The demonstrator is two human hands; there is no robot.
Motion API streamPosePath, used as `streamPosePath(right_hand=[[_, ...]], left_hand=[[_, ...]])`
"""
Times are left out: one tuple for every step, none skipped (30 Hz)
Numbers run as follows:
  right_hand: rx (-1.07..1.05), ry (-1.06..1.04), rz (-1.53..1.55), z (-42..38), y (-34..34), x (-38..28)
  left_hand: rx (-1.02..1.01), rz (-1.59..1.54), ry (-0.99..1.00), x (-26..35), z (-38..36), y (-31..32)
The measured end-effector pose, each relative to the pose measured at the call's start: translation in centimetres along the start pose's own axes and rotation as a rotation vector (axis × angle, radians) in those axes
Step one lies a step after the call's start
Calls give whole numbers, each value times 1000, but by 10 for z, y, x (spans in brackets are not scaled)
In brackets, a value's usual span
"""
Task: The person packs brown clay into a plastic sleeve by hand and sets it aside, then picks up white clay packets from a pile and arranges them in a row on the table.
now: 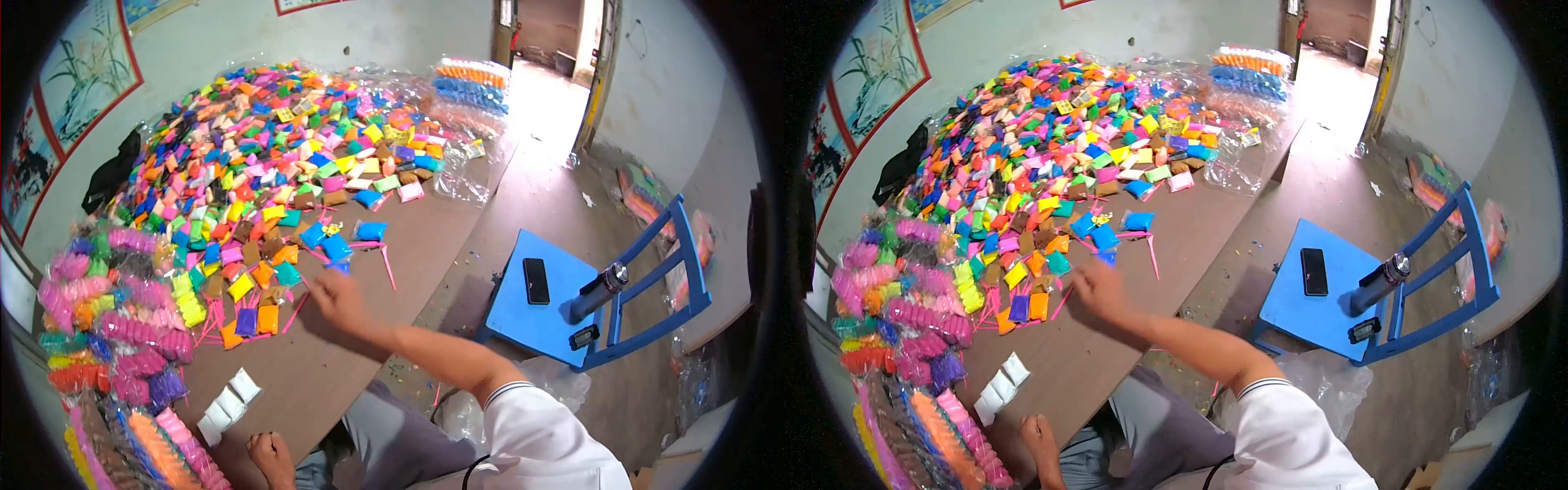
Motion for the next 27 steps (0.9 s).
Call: streamPosePath(right_hand=[[107,-27,-72,13,-23,15],[100,8,-90,27,-45,30],[92,41,-107,40,-66,44],[112,65,-150,50,-82,60],[131,88,-193,59,-95,78],[157,88,-243,68,-109,94],[182,89,-291,76,-121,110],[177,96,-289,86,-129,127],[221,83,-305,96,-138,140],[262,69,-318,106,-145,151],[259,58,-365,117,-151,156],[255,46,-412,129,-156,156],[234,30,-461,143,-160,154],[213,15,-511,157,-161,157],[172,-51,-489,174,-160,169],[131,-119,-466,191,-157,173],[153,-153,-505,204,-154,176],[71,-105,-496,221,-149,188],[98,-128,-500,234,-145,194],[124,-150,-507,245,-142,201],[74,-72,-540,255,-139,208],[24,5,-571,266,-136,219],[0,2,-590,275,-132,237],[-23,68,-605,280,-129,241],[-41,82,-639,284,-124,244],[-58,99,-673,287,-120,248],[-108,144,-687,290,-116,253]], left_hand=[[20,53,-6,-4,1,4],[40,106,-12,-5,5,7],[33,107,-10,2,10,9],[4,227,-13,16,15,9],[-25,346,-16,32,18,7],[-30,347,-18,60,24,0],[-63,424,-158,84,31,-10],[-95,502,-300,91,34,-13],[-100,507,-306,56,28,2],[14,558,-173,2,13,21],[129,607,-41,-23,4,28],[126,615,-53,-17,4,26],[105,582,-48,-1,7,23],[81,550,-42,8,7,20],[76,555,-52,5,8,16],[3,556,-14,1,10,17],[-71,554,24,0,11,19],[-74,557,11,10,13,15],[-26,554,23,31,18,11],[22,549,35,42,22,9],[19,547,25,33,20,12],[36,567,49,24,15,13],[52,589,73,16,10,14],[50,592,58,18,11,15],[18,509,-44,19,10,15],[-14,425,-143,21,11,14],[-17,428,-153,30,15,11]])
Point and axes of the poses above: each hand's wrist, its own z-axis towards the middle knuckle, its own y-axis out of the palm, x = y × z, the point moved 7 cm from there along z, towards the middle knuckle, and after that the axes turned 6 degrees about -x, right-handed, at the moved point
